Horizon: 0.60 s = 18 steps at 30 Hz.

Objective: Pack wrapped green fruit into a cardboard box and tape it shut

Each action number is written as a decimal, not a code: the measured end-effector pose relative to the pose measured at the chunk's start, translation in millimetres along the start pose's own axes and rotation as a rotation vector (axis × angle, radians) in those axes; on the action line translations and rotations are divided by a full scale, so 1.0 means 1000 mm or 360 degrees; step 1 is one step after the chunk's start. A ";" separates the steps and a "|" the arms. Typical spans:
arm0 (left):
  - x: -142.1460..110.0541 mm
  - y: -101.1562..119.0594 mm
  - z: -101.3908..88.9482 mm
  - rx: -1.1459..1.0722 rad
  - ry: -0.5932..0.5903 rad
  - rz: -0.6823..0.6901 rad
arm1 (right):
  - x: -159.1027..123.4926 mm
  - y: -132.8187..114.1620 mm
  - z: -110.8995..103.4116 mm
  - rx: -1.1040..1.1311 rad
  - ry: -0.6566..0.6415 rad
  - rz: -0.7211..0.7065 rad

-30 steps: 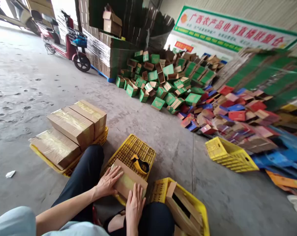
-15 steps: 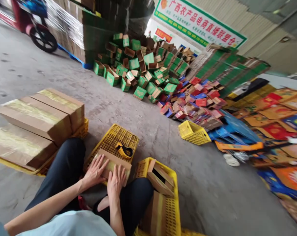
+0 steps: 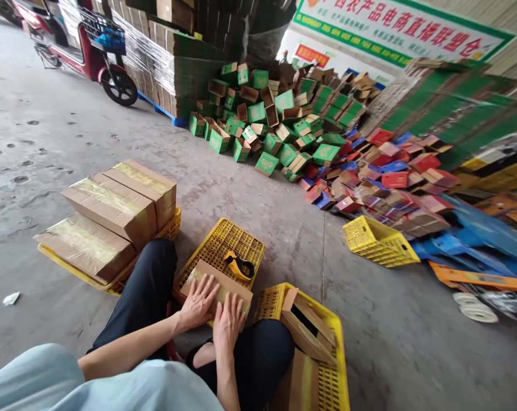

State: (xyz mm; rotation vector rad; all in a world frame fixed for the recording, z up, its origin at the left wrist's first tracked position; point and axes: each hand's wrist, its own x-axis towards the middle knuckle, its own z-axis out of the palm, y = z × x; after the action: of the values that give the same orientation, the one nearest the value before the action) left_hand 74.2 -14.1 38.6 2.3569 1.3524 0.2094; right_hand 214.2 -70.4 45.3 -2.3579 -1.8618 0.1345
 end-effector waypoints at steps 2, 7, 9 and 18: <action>0.000 0.002 0.001 -0.0036 -0.0014 0.0134 | 0.003 -0.013 0.002 0.0020 -0.0041 -0.0083; -0.001 -0.026 -0.019 -0.0041 -0.0061 0.0086 | 0.002 0.004 -0.006 -0.0002 0.0016 -0.0049; -0.003 -0.039 -0.028 -0.0018 -0.0070 0.0014 | -0.002 0.022 -0.012 -0.0020 0.0031 0.0039; -0.007 -0.039 -0.025 0.0008 -0.0011 -0.0135 | -0.003 0.024 -0.001 -0.0006 0.0144 0.0207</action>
State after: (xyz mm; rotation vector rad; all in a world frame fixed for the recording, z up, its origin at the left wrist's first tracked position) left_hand 31.5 3.7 45.2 2.2967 1.4474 0.1732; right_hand 236.5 -79.2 42.4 -2.4441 -1.6702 0.0365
